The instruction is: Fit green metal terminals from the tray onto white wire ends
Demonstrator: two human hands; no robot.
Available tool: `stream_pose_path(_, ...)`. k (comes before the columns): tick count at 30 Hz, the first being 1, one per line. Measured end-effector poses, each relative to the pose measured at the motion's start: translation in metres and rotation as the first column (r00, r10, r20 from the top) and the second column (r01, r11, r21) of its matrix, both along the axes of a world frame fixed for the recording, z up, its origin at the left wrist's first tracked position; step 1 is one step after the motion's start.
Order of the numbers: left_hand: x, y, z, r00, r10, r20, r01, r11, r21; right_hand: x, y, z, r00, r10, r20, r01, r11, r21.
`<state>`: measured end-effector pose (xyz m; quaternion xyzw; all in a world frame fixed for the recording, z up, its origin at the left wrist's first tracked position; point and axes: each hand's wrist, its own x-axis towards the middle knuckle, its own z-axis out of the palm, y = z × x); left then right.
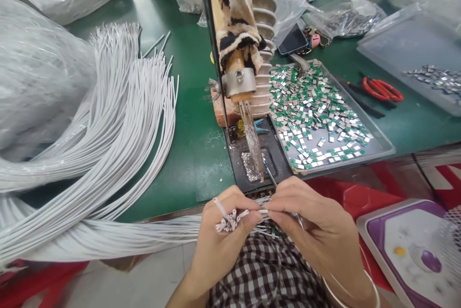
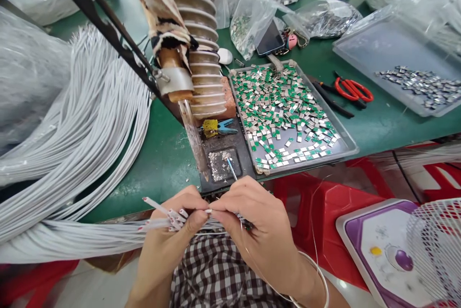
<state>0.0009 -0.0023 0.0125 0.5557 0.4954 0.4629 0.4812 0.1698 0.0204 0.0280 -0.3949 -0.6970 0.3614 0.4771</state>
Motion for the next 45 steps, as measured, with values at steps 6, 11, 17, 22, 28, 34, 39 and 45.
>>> stream_pose_path(6,0.004,0.004,-0.001,0.999,-0.014,-0.040,0.015,1.000,0.016,0.003,0.002,0.006,0.998,0.063,0.026,-0.057,0.981,-0.187)
stream_pose_path(11,0.001,0.006,-0.004,1.000,-0.026,-0.014,0.027,0.997,0.067,0.016,0.012,0.005,0.975,0.064,0.214,-0.019,0.978,-0.206)
stream_pose_path(17,0.000,0.006,-0.008,0.999,0.035,0.020,-0.035,0.999,0.030,0.051,0.051,-0.020,0.491,-0.483,0.725,0.349,0.872,0.344)
stream_pose_path(22,0.008,0.008,-0.007,0.997,0.082,-0.011,-0.082,0.996,0.037,0.054,0.064,-0.026,0.527,-0.473,0.706,0.358,0.877,0.320)
stream_pose_path(28,0.012,0.011,-0.004,0.991,0.130,0.033,-0.129,0.991,-0.021,0.026,0.036,-0.011,0.798,-0.403,0.447,0.358,0.915,0.187)
stream_pose_path(34,0.017,0.015,0.004,0.990,0.130,0.062,-0.133,0.990,0.041,-0.006,0.004,-0.004,0.911,-0.348,0.220,0.328,0.936,0.125)
stream_pose_path(39,0.018,0.014,0.004,0.986,0.148,0.082,-0.153,0.986,0.060,-0.012,0.002,-0.004,0.913,-0.353,0.203,0.327,0.933,0.150)
stream_pose_path(45,0.017,0.015,0.008,0.986,0.141,0.083,-0.145,0.988,0.046,-0.010,-0.001,-0.009,0.903,-0.371,0.217,0.322,0.918,0.232)
